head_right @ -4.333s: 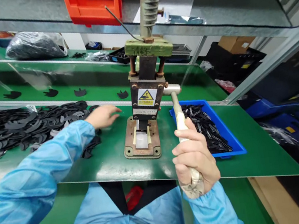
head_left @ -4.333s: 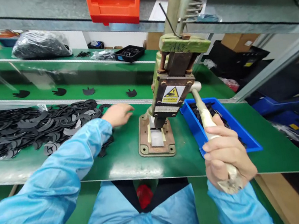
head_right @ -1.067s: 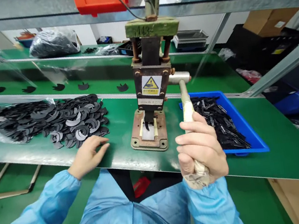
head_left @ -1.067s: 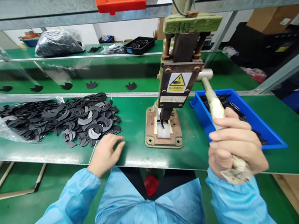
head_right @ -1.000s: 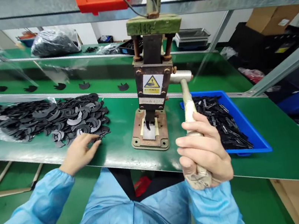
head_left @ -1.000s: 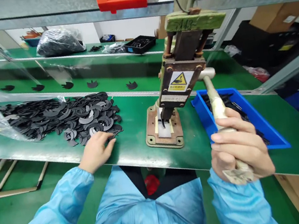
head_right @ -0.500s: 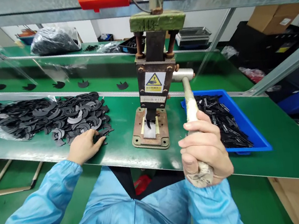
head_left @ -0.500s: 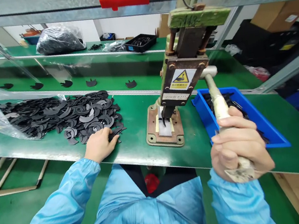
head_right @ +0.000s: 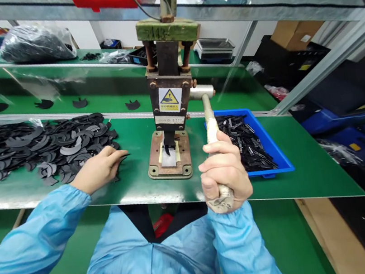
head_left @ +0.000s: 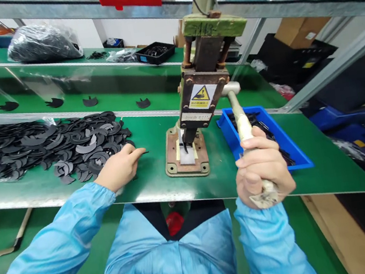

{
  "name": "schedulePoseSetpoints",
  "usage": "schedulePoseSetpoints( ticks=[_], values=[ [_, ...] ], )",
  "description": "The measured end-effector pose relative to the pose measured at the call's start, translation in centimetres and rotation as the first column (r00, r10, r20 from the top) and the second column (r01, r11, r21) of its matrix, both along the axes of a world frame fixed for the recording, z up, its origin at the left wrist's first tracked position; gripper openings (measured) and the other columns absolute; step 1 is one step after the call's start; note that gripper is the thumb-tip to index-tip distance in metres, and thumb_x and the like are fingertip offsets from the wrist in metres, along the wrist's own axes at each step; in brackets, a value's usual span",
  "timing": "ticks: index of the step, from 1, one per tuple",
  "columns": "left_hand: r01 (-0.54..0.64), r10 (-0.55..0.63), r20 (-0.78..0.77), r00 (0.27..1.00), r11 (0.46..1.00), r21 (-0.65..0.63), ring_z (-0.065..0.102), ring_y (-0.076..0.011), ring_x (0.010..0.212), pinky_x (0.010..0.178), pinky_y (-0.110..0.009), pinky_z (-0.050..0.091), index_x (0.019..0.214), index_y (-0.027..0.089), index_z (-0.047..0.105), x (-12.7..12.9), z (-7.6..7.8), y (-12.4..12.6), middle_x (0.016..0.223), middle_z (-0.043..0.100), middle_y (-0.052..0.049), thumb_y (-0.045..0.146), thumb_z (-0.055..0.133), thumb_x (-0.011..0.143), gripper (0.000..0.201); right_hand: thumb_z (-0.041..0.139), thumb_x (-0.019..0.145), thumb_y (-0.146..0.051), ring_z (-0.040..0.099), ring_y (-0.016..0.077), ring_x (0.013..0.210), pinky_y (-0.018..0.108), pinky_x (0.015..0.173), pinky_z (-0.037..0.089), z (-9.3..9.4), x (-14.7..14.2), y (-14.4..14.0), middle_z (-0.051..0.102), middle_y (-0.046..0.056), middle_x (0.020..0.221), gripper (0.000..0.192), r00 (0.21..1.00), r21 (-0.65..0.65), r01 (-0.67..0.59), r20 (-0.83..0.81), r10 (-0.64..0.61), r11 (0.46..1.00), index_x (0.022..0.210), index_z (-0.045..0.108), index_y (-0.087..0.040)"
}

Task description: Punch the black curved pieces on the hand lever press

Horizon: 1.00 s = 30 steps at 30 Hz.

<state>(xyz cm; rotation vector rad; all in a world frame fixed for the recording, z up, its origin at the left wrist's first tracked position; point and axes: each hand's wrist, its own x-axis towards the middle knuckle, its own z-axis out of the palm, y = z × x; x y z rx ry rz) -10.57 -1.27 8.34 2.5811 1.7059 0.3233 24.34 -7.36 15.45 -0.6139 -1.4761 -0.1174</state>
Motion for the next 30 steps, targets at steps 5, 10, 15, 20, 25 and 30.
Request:
schedulePoseSetpoints(
  ticks=[5, 10, 15, 20, 25, 30],
  values=[
    [0.147, -0.109, 0.271, 0.956, 0.981, -0.126, 0.069, -0.0242, 0.091, 0.079, -0.034, 0.05, 0.121, 0.023, 0.069, 4.4, -1.1, 2.0, 0.105, 0.072, -0.008, 0.033, 0.054, 0.102, 0.026, 0.068, 0.094, -0.041, 0.074, 0.0239, 0.092, 0.071, 0.109, 0.058, -0.2, 0.2, 0.0, 0.067, -0.003, 0.07, 0.028, 1.0, 0.001, -0.004, 0.012, 0.004, 1.0, 0.071, 0.062, -0.025],
    [0.064, 0.183, 0.563, 0.806, 0.919, -0.39, 0.058, -0.0168, 0.065, 0.059, -0.028, 0.04, 0.087, 0.023, 0.063, 6.5, -2.7, 3.3, 0.071, 0.062, 0.001, 0.052, 0.063, 0.097, 0.031, 0.067, 0.095, -0.044, 0.074, 0.0237, 0.092, 0.068, 0.109, 0.059, -0.3, 0.4, 0.0, 0.067, -0.003, 0.07, 0.028, 1.0, -0.005, 0.014, 0.02, -0.014, 1.0, 0.072, 0.064, -0.027],
    [0.169, 0.282, 0.737, 0.614, 0.866, -0.471, 0.06, -0.0138, 0.062, 0.056, -0.025, 0.045, 0.097, 0.021, 0.062, 7.5, -1.6, 5.4, 0.073, 0.064, 0.002, 0.05, 0.075, 0.09, 0.032, 0.069, 0.094, -0.042, 0.073, 0.023, 0.09, 0.068, 0.11, 0.057, -0.2, 0.2, 0.0, 0.066, -0.004, 0.069, 0.029, 1.0, -0.003, 0.009, 0.009, -0.009, 1.0, 0.071, 0.062, -0.025],
    [0.327, 0.318, 0.774, 0.547, 0.77, -0.548, 0.062, -0.0121, 0.056, 0.051, -0.023, 0.046, 0.094, 0.018, 0.061, 9.8, -1.2, 7.0, 0.072, 0.065, 0.0, 0.049, 0.078, 0.089, 0.036, 0.068, 0.094, -0.044, 0.073, 0.0231, 0.089, 0.071, 0.111, 0.056, -0.2, 0.0, -0.1, 0.065, -0.004, 0.069, 0.031, 1.0, -0.014, 0.031, 0.004, -0.031, 0.999, 0.07, 0.06, -0.026],
    [0.354, 0.279, 0.793, 0.541, 0.78, -0.516, 0.06, -0.0107, 0.058, 0.053, -0.022, 0.046, 0.091, 0.017, 0.063, 10.7, -1.8, 7.5, 0.073, 0.065, 0.0, 0.053, 0.079, 0.089, 0.04, 0.069, 0.094, -0.044, 0.072, 0.0225, 0.09, 0.072, 0.113, 0.055, -0.2, 0.0, -0.1, 0.064, -0.004, 0.068, 0.032, 1.0, -0.01, 0.022, -0.004, -0.022, 1.0, 0.07, 0.059, -0.026],
    [0.358, 0.255, 0.799, 0.545, 0.79, -0.497, 0.058, -0.0112, 0.058, 0.055, -0.024, 0.045, 0.088, 0.017, 0.063, 10.6, -1.8, 7.9, 0.072, 0.065, 0.0, 0.055, 0.082, 0.084, 0.043, 0.069, 0.095, -0.042, 0.073, 0.0215, 0.089, 0.067, 0.112, 0.056, -0.3, 0.0, -0.1, 0.065, -0.004, 0.068, 0.032, 1.0, -0.002, 0.029, -0.006, -0.029, 1.0, 0.07, 0.06, -0.025]
  ],
)
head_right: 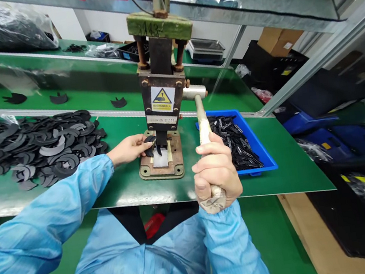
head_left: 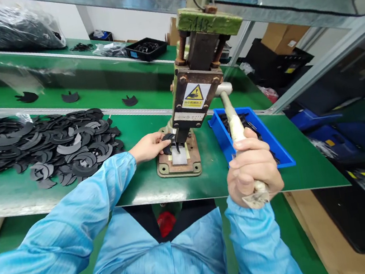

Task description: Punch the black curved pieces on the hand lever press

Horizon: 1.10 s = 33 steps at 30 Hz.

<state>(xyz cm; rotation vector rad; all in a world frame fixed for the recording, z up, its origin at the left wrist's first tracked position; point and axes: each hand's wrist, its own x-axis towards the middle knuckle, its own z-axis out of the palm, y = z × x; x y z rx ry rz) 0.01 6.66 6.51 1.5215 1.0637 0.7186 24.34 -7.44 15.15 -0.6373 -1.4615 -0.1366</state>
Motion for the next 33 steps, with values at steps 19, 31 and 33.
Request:
schedulePoseSetpoints(
  ticks=[19, 31, 33],
  values=[
    [0.039, -0.068, -0.08, 0.994, 0.947, -0.318, 0.04, -0.0066, 0.039, 0.041, -0.022, 0.021, 0.068, 0.018, 0.056, 0.6, 1.4, 1.6, 0.05, 0.054, 0.003, 0.041, 0.085, 0.085, 0.041, 0.065, 0.097, -0.043, 0.071, 0.0198, 0.084, 0.063, 0.108, 0.058, 0.4, -1.0, 0.3, 0.058, -0.004, 0.063, 0.038, 0.998, 0.023, 0.042, -0.046, -0.041, 0.999, 0.066, 0.054, -0.025],
    [0.009, 0.006, 0.069, 0.998, 0.978, -0.208, 0.051, -0.008, 0.047, 0.045, -0.018, 0.037, 0.082, 0.018, 0.059, -1.4, 3.1, -3.6, 0.057, 0.058, 0.004, 0.049, 0.076, 0.092, 0.036, 0.069, 0.096, -0.031, 0.066, 0.0229, 0.128, 0.048, 0.115, 0.055, 6.1, 1.8, 4.1, 0.061, 0.011, 0.135, 0.048, 0.99, -0.202, 0.092, -0.085, -0.111, 0.975, 0.141, 0.054, -0.026],
    [0.035, -0.02, 0.093, 0.995, 0.986, -0.161, 0.051, -0.008, 0.047, 0.046, -0.018, 0.037, 0.082, 0.019, 0.058, -2.4, 4.0, -5.6, 0.057, 0.057, 0.004, 0.052, 0.076, 0.092, 0.039, 0.071, 0.094, -0.031, 0.07, 0.0192, 0.113, 0.045, 0.11, 0.058, 1.6, 1.1, 3.0, 0.068, 0.007, 0.121, 0.034, 0.996, -0.483, 0.027, -0.058, -0.063, 0.875, 0.127, 0.063, -0.027]
  ],
)
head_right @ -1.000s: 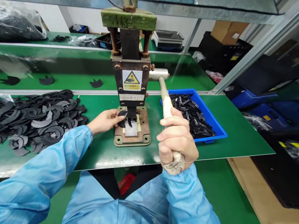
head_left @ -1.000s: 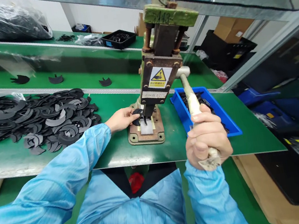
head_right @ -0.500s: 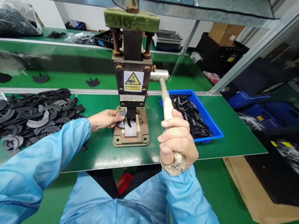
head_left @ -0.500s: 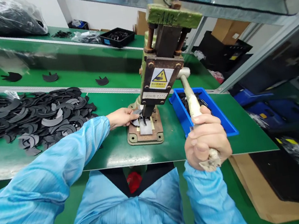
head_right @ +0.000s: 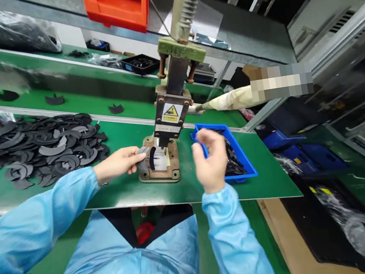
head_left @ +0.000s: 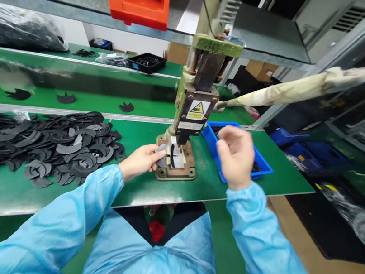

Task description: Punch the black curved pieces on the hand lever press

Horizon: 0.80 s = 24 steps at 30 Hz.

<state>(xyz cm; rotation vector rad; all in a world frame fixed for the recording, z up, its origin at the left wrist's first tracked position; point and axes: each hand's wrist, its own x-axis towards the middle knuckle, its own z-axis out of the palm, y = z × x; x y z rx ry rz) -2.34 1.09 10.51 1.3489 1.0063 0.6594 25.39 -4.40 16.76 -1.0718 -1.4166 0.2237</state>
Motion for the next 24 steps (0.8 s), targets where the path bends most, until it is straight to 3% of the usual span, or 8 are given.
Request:
schedulePoseSetpoints(
  ticks=[1, 3, 5, 8, 13, 19, 24],
  values=[
    [0.014, -0.014, 0.015, 1.0, 1.0, 0.013, 0.05, -0.0082, 0.048, 0.046, -0.018, 0.037, 0.082, 0.019, 0.057, -0.4, 0.5, -1.0, 0.057, 0.057, 0.005, 0.054, 0.075, 0.092, 0.04, 0.071, 0.094, -0.032, 0.07, 0.0186, 0.111, 0.044, 0.11, 0.058, -2.2, -0.7, -0.7, 0.07, 0.006, 0.118, 0.032, 0.993, -0.175, -0.111, 0.016, 0.116, 0.978, 0.126, 0.065, -0.027],
    [0.034, -0.035, 0.047, 0.998, 0.999, 0.034, 0.05, -0.0086, 0.048, 0.046, -0.019, 0.037, 0.082, 0.02, 0.057, -0.8, 1.4, -2.7, 0.057, 0.056, 0.005, 0.056, 0.074, 0.091, 0.041, 0.076, 0.09, -0.033, 0.074, 0.02, 0.108, 0.042, 0.104, 0.062, -5.9, -2.7, -2.1, 0.075, 0.007, 0.117, 0.034, 0.964, -0.33, -0.242, 0.023, 0.264, 0.913, 0.123, 0.069, -0.027],
    [0.06, -0.063, 0.057, 0.996, 0.997, 0.053, 0.051, -0.0088, 0.049, 0.045, -0.019, 0.038, 0.082, 0.02, 0.057, -0.8, 2.2, -4.1, 0.059, 0.056, 0.005, 0.056, 0.074, 0.09, 0.042, 0.078, 0.088, -0.036, 0.077, 0.02, 0.101, 0.038, 0.096, 0.065, -8.3, -4.8, -2.9, 0.078, 0.006, 0.114, 0.034, 0.938, -0.382, -0.322, -0.003, 0.347, 0.866, 0.12, 0.071, -0.026],
    [0.091, -0.092, 0.009, 0.996, 0.992, 0.092, 0.052, -0.0091, 0.05, 0.046, -0.02, 0.039, 0.083, 0.019, 0.058, -0.6, 2.6, -5.4, 0.062, 0.056, 0.005, 0.056, 0.071, 0.093, 0.04, 0.072, 0.093, -0.04, 0.077, 0.0179, 0.091, 0.033, 0.086, 0.065, -10.1, -7.2, -3.3, 0.079, 0.005, 0.103, 0.022, 0.938, -0.361, -0.341, -0.071, 0.339, 0.868, 0.108, 0.071, -0.024],
    [0.113, -0.114, 0.0, 0.994, 0.99, 0.081, 0.05, -0.0087, 0.049, 0.045, -0.02, 0.037, 0.084, 0.02, 0.058, -0.5, 2.7, -6.4, 0.062, 0.054, 0.005, 0.057, 0.069, 0.095, 0.04, 0.07, 0.094, -0.041, 0.075, 0.0174, 0.089, 0.031, 0.083, 0.063, -11.3, -8.6, -4.0, 0.077, 0.005, 0.097, 0.019, 0.956, -0.296, -0.291, -0.113, 0.269, 0.91, 0.097, 0.069, -0.022],
    [0.186, -0.15, 0.161, 0.975, 0.954, -0.235, 0.044, -0.0072, 0.044, 0.042, -0.021, 0.035, 0.077, 0.02, 0.057, -0.2, 1.7, -5.9, 0.06, 0.05, 0.005, 0.061, 0.082, 0.08, 0.048, 0.06, 0.099, -0.036, 0.074, 0.0172, 0.086, 0.032, 0.082, 0.062, -10.9, -8.9, -5.6, 0.078, 0.006, 0.096, 0.018, 0.967, -0.287, -0.252, -0.028, 0.255, 0.924, 0.102, 0.069, -0.021],
    [0.139, -0.135, 0.038, 0.99, 0.982, -0.125, 0.044, -0.0089, 0.045, 0.044, -0.022, 0.034, 0.075, 0.021, 0.055, -0.5, 1.2, -5.2, 0.058, 0.049, 0.005, 0.063, 0.08, 0.081, 0.05, 0.058, 0.1, -0.034, 0.073, 0.0187, 0.09, 0.035, 0.086, 0.06, -9.5, -7.7, -5.7, 0.078, 0.006, 0.099, 0.018, 0.944, -0.293, -0.234, 0.159, 0.289, 0.927, 0.106, 0.069, -0.022]
  ],
)
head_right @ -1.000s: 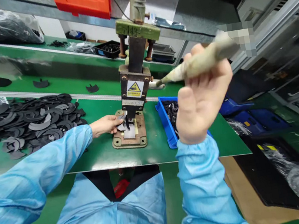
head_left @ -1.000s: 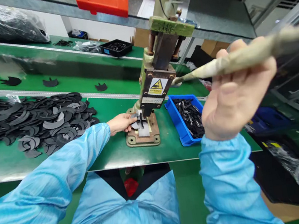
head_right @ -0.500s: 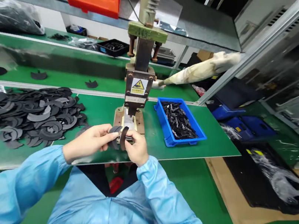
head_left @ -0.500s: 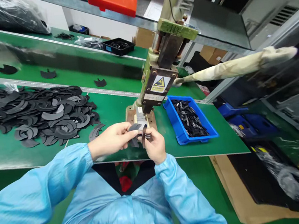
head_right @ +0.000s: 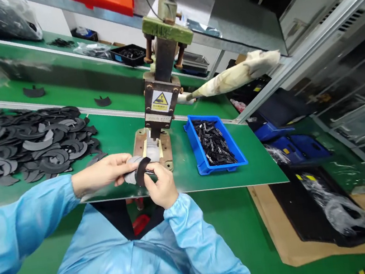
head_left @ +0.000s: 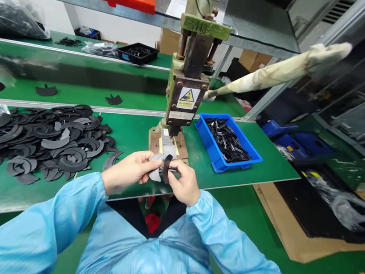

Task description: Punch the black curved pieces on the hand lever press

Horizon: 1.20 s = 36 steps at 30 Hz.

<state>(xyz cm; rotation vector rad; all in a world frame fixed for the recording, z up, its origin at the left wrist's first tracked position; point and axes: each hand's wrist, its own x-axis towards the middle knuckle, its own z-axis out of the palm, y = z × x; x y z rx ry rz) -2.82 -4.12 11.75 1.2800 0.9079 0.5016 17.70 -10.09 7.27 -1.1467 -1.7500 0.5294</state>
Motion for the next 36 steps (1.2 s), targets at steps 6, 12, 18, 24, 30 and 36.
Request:
schedulePoseSetpoints(
  ticks=[6, 12, 18, 24, 30, 36],
  values=[
    [-0.152, 0.302, -0.163, 0.939, 0.792, 0.591, 0.057, -0.0184, 0.077, 0.068, -0.03, 0.049, 0.091, 0.024, 0.062, -0.4, 2.0, -1.5, 0.088, 0.061, -0.003, 0.055, 0.077, 0.086, 0.034, 0.056, 0.1, -0.031, 0.068, 0.0211, 0.09, 0.039, 0.086, 0.056, 0.6, 1.3, 0.5, 0.075, 0.008, 0.096, 0.015, 0.977, 0.093, -0.08, 0.205, 0.059, 0.992, 0.102, 0.069, -0.023],
    [-0.137, 0.318, -0.174, 0.932, 0.753, 0.644, 0.056, -0.0201, 0.084, 0.077, -0.032, 0.049, 0.095, 0.024, 0.06, -0.1, 0.4, -1.7, 0.092, 0.058, -0.002, 0.052, 0.08, 0.083, 0.036, 0.055, 0.101, -0.03, 0.068, 0.0209, 0.09, 0.04, 0.083, 0.058, 0.4, 1.7, 0.5, 0.075, 0.009, 0.096, 0.016, 0.955, 0.127, -0.138, 0.279, 0.098, 0.982, 0.102, 0.069, -0.023],
    [0.001, 0.0, -0.014, 1.0, 0.996, 0.086, 0.056, -0.0131, 0.063, 0.057, -0.026, 0.047, 0.094, 0.021, 0.065, -0.8, -1.0, -1.4, 0.078, 0.06, 0.001, 0.063, 0.076, 0.086, 0.044, 0.061, 0.099, -0.026, 0.074, 0.0211, 0.1, 0.04, 0.091, 0.062, 0.6, 2.5, 0.4, 0.078, 0.008, 0.107, 0.017, 0.954, 0.131, -0.182, 0.261, 0.144, 0.974, 0.113, 0.07, -0.024],
    [-0.412, 0.419, -0.03, 0.907, 0.901, 0.132, 0.058, -0.01, 0.056, 0.052, -0.02, 0.049, 0.079, 0.019, 0.058, -4.0, -1.8, 4.6, 0.066, 0.062, 0.002, 0.057, 0.085, 0.08, 0.047, 0.062, 0.098, -0.023, 0.072, 0.0235, 0.116, 0.044, 0.102, 0.062, 0.0, 4.1, -0.9, 0.074, 0.01, 0.123, 0.039, 0.992, 0.059, 0.015, 0.123, -0.022, 0.998, 0.137, 0.062, -0.027],
    [-0.523, 0.502, -0.198, 0.842, 0.849, -0.075, 0.054, -0.0091, 0.048, 0.045, -0.02, 0.048, 0.078, 0.015, 0.059, -2.6, -3.2, 15.7, 0.06, 0.06, 0.0, 0.025, 0.089, 0.081, 0.032, 0.058, 0.099, -0.02, 0.074, 0.0229, 0.107, 0.041, 0.091, 0.066, -1.2, 5.3, -3.3, 0.075, 0.009, 0.114, 0.029, 0.995, 0.016, 0.07, 0.074, -0.071, 0.997, 0.125, 0.067, -0.028],
    [-0.604, 0.603, -0.031, 0.797, 0.797, 0.003, 0.068, -0.0116, 0.07, 0.068, -0.021, 0.058, 0.087, 0.018, 0.055, 3.7, -3.0, 21.5, 0.078, 0.064, -0.002, 0.023, 0.08, 0.089, 0.026, 0.058, 0.098, -0.02, 0.076, 0.0239, 0.106, 0.042, 0.089, 0.068, -0.1, 7.4, -4.7, 0.076, 0.008, 0.112, 0.028, 0.983, 0.045, 0.12, 0.136, -0.126, 0.992, 0.122, 0.069, -0.03]
  ],
)
